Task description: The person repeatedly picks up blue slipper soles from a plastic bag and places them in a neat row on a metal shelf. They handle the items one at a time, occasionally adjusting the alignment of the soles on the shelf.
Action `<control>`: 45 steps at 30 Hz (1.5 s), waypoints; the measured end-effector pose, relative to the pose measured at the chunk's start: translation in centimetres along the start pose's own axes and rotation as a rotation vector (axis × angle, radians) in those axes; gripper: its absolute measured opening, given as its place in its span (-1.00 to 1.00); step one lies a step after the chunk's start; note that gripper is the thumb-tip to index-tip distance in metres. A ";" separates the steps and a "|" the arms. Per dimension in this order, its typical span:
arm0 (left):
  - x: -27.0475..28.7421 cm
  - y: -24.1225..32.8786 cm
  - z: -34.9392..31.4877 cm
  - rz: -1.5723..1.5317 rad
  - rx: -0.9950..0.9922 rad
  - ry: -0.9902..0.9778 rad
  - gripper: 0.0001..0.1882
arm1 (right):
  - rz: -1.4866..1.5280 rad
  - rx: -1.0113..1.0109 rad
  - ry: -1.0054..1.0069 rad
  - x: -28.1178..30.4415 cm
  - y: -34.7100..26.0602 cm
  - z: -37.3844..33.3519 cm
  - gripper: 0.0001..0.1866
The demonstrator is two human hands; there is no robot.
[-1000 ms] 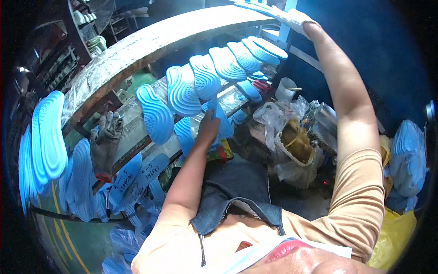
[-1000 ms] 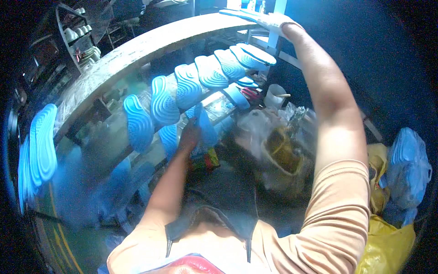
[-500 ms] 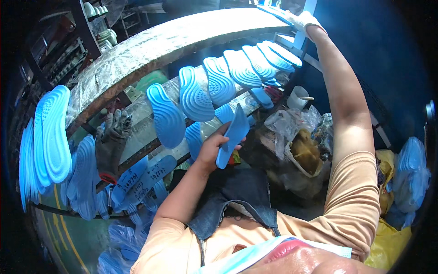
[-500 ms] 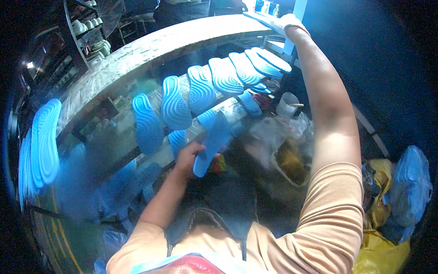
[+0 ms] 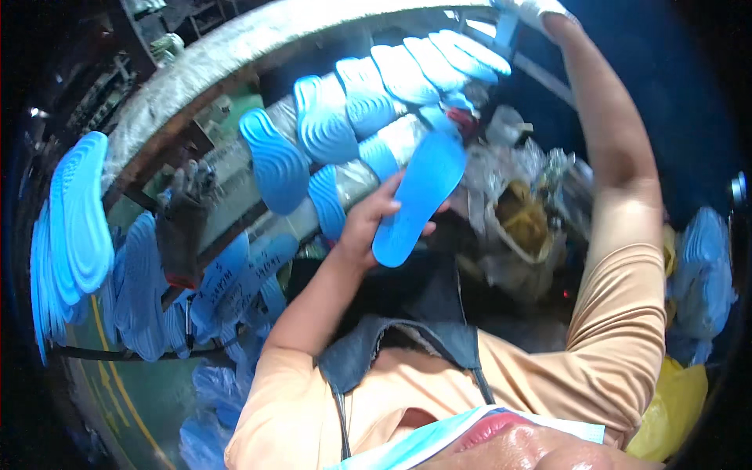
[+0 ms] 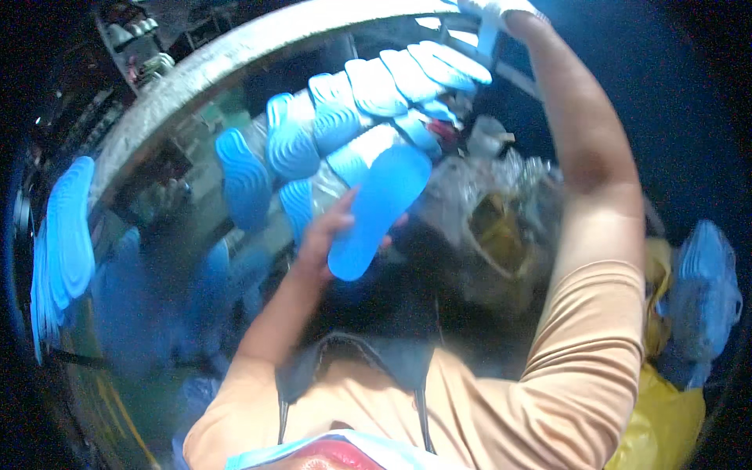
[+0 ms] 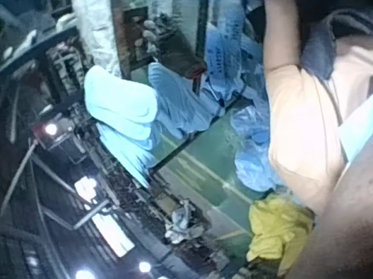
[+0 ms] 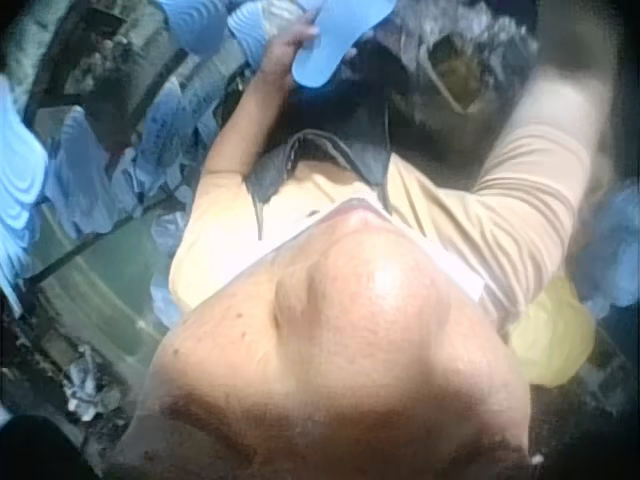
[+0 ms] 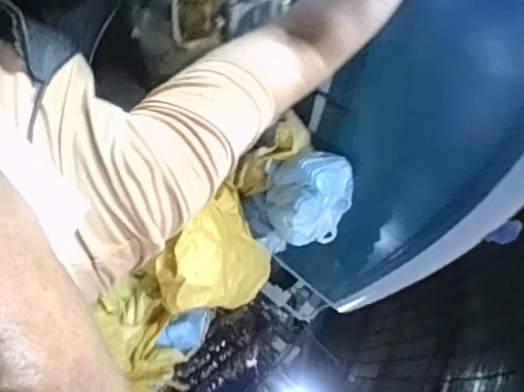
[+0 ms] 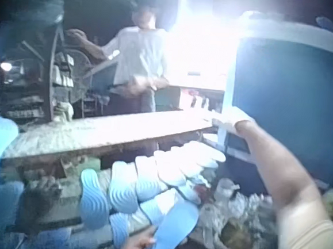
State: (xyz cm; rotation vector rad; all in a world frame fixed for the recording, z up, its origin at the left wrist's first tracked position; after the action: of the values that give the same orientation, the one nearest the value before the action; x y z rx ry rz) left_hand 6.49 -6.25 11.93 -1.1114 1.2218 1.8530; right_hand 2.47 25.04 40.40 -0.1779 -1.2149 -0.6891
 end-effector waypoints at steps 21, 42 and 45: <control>-4.6 -21.2 8.3 0.060 0.436 0.145 -0.49 | -0.178 0.263 -0.349 -1.5 15.7 -24.9 -0.57; 17.0 6.1 -2.2 2.227 -0.082 1.303 -0.14 | 0.370 -0.115 -0.372 -9.4 21.6 -18.1 -0.65; 17.8 5.9 -1.4 2.213 -0.229 1.204 -0.19 | 0.521 0.005 -0.143 -4.5 22.1 -12.5 -0.62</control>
State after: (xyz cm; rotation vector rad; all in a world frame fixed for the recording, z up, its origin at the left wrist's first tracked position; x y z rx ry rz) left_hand -5.80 -8.51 -2.13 -0.6249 4.1388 2.3627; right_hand 24.41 38.20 36.89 -0.5263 -1.2369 -0.2205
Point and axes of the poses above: each hand's wrist, its own z-axis towards the middle knuckle, its own x-axis out of the back of the hand, y = z × x, the point moved 4 cm from there along z, towards the middle knuckle, and after that the axes turned 14 degrees about -z, right-handed, at the moved point
